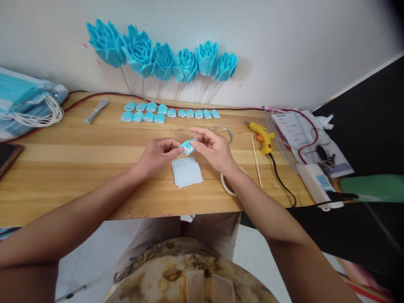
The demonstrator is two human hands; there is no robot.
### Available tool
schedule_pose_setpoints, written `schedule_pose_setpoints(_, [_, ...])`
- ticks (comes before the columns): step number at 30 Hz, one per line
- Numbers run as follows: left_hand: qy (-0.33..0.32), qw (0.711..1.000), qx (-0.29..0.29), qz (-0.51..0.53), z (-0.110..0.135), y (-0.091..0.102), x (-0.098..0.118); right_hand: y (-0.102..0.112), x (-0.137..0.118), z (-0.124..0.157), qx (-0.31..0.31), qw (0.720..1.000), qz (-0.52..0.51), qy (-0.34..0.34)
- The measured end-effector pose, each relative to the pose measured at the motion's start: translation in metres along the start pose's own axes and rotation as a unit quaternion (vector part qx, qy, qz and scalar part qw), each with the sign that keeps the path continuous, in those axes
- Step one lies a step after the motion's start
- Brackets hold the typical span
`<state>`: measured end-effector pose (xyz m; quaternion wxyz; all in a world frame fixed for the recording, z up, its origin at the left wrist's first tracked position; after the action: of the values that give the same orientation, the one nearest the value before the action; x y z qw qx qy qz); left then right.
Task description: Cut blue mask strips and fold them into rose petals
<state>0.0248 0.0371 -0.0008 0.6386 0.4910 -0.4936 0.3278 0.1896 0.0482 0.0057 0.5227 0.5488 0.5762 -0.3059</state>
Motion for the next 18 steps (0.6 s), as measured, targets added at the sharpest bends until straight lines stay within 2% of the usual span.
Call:
schedule_pose_setpoints(3, [-0.035, 0.998, 0.034, -0.037, -0.002, 0.010, 0.003, 0.004, 0.000, -0.002, 0.019, 1.000, 0.003, 0.004])
schedule_pose_setpoints(5, [-0.088, 0.984, 0.073, -0.133, -0.004, 0.022, 0.010, 0.010, -0.001, -0.004, 0.049, 0.999, 0.009, 0.014])
schedule_pose_setpoints(7, [-0.146, 0.942, 0.122, -0.277, -0.005, 0.033, 0.019, 0.018, -0.001, -0.007, 0.086, 0.996, 0.001, 0.022])
schedule_pose_setpoints(9, [-0.167, 0.888, 0.155, -0.399, -0.008, 0.040, 0.021, 0.023, 0.001, -0.009, 0.112, 0.993, -0.017, 0.027])
schedule_pose_setpoints(11, [-0.155, 0.852, 0.146, -0.478, -0.016, 0.040, 0.015, 0.026, 0.002, -0.011, 0.123, 0.992, -0.031, 0.027])
schedule_pose_setpoints(15, [-0.144, 0.794, 0.063, -0.587, -0.033, 0.028, -0.006, 0.025, 0.004, -0.012, 0.123, 0.991, -0.042, 0.028])
schedule_pose_setpoints(18, [-0.156, 0.744, 0.043, -0.648, -0.038, 0.022, -0.013, 0.026, 0.003, -0.012, 0.130, 0.990, -0.045, 0.038])
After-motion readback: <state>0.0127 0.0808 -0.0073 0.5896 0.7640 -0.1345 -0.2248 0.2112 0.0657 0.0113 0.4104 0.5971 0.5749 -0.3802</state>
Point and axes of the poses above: each hand's wrist, its own z-axis away from the middle knuckle, its own y-axis out of the back of the hand, x = y × z, the point moved 6 cm from there along -z, towards the middle knuckle, and after that the axes turned 5 degrees about -z, right-handed, at the moved point
